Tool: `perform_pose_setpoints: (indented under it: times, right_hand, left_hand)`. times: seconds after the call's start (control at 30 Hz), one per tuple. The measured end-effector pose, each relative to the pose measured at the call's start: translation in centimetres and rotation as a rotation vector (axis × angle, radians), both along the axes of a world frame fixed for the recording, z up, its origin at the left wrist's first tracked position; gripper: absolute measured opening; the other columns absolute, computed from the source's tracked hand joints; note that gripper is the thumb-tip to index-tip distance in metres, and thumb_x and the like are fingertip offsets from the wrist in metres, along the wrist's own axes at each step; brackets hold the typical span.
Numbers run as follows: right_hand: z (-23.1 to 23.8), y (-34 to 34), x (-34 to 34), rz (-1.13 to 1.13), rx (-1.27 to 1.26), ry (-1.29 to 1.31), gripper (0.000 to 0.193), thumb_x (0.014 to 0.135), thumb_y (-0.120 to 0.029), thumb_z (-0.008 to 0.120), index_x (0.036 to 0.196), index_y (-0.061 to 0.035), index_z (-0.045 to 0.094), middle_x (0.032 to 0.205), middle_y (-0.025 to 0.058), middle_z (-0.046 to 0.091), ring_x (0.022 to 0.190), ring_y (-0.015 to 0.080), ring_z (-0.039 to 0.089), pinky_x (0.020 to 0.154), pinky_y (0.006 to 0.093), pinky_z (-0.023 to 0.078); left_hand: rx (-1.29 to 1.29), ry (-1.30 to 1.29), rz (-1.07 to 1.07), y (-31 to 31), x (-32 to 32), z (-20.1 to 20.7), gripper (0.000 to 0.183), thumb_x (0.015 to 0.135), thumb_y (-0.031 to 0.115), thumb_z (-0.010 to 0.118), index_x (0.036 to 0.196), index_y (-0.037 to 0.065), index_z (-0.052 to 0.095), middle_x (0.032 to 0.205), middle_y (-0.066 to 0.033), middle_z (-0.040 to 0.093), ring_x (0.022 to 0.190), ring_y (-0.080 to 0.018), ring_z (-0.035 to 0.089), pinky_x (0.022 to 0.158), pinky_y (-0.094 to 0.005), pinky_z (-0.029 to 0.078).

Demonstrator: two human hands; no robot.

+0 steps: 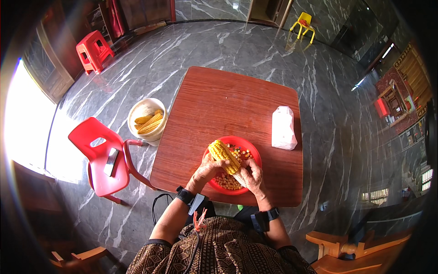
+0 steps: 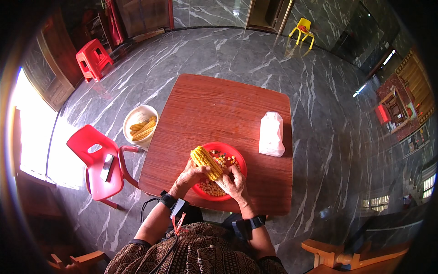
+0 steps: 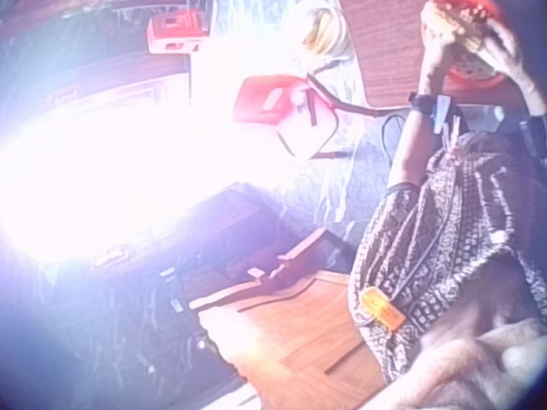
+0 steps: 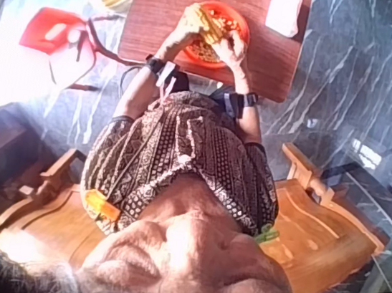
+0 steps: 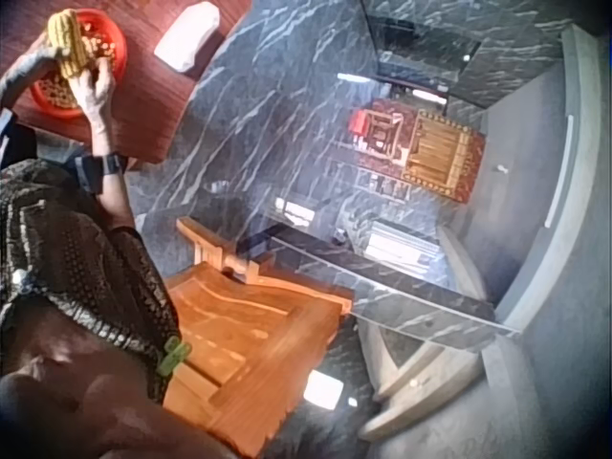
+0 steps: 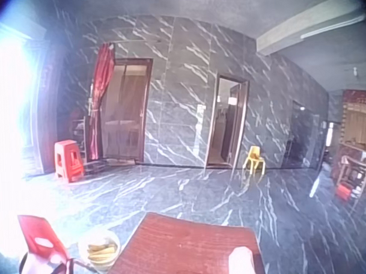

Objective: Shelling kernels of corn from the cob by hand into a plate.

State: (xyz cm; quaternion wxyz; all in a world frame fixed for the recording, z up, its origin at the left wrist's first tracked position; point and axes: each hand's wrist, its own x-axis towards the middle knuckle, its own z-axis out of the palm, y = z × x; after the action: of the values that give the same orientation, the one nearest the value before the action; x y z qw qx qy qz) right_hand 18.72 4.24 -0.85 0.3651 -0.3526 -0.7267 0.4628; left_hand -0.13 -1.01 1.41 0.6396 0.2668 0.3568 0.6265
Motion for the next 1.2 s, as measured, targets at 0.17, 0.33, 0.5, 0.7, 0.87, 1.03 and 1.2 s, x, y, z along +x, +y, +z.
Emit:
perform_pose_setpoints:
  times: [0.17,0.33,0.5,0.7,0.87,1.03,1.2]
  right_hand:
    - [0.8,-0.2,-0.3,-0.067,-0.025,0.033,0.026,0.083,-0.027,0.062,0.086,-0.0039,0.051,0.075,0.0078,0.054,0.069,0.0211,0.054,0.064,0.0334,0.044]
    - [1.0,-0.2,-0.7,0.0,-0.076,0.056,0.03,0.082,-0.03,0.065,0.086,-0.0037,0.051,0.076,0.0078,0.053,0.072,0.0215,0.053,0.067,0.0337,0.044]
    - [2.0,-0.2,-0.7,0.067,0.096,-0.032,0.031,0.081,-0.024,0.068,0.091,-0.002,0.049,0.079,0.0101,0.049,0.075,0.0254,0.051,0.068,0.0357,0.043]
    - [2.9,-0.4,-0.6,0.125,0.218,-0.088,0.027,0.083,-0.015,0.064,0.098,0.0002,0.047,0.085,0.0124,0.048,0.077,0.0292,0.05,0.069,0.0373,0.043]
    - [2.3,-0.1,-0.3,0.11,0.128,-0.047,0.025,0.084,-0.014,0.063,0.098,-0.0003,0.047,0.086,0.0118,0.049,0.079,0.0262,0.051,0.07,0.0358,0.044]
    - [3.3,-0.5,-0.5,0.128,0.022,-0.023,0.024,0.085,-0.017,0.061,0.096,-0.0009,0.048,0.087,0.0108,0.051,0.082,0.0244,0.052,0.073,0.0354,0.044]
    - [2.5,-0.8,-0.5,0.012,0.047,0.03,0.018,0.082,-0.011,0.061,0.094,-0.0027,0.051,0.087,0.0098,0.054,0.084,0.0222,0.053,0.076,0.0328,0.044]
  left_hand:
    - [0.018,-0.034,0.029,-0.1,0.2,-0.1,0.054,0.071,0.021,0.073,0.115,0.002,0.049,0.099,-0.0103,0.062,0.084,-0.0198,0.063,0.063,-0.0288,0.053]
    - [0.049,-0.026,0.056,0.2,0.2,-0.8,0.054,0.071,0.019,0.073,0.116,0.003,0.049,0.099,-0.0102,0.062,0.083,-0.0191,0.063,0.06,-0.0276,0.053]
    - [0.012,-0.033,-0.009,-0.2,0.0,0.8,0.053,0.072,0.016,0.072,0.116,0.002,0.048,0.099,-0.0094,0.062,0.088,-0.0206,0.062,0.075,-0.0317,0.052]
    - [0.016,-0.038,0.015,0.0,0.1,0.6,0.054,0.071,0.015,0.073,0.116,0.002,0.047,0.099,-0.0088,0.062,0.089,-0.02,0.062,0.075,-0.0313,0.052]
    - [0.019,-0.031,0.0,0.1,0.1,0.7,0.053,0.071,0.015,0.073,0.116,0.002,0.047,0.1,-0.0087,0.062,0.09,-0.02,0.061,0.077,-0.0322,0.052]
    - [0.043,-0.035,0.019,0.2,0.0,-0.6,0.051,0.073,0.015,0.072,0.116,0.002,0.047,0.1,-0.009,0.061,0.09,-0.0202,0.061,0.077,-0.033,0.052]
    - [0.059,-0.048,0.0,0.4,0.2,-0.6,0.051,0.075,0.016,0.071,0.117,0.001,0.047,0.102,-0.0101,0.061,0.092,-0.0211,0.061,0.078,-0.0341,0.052]
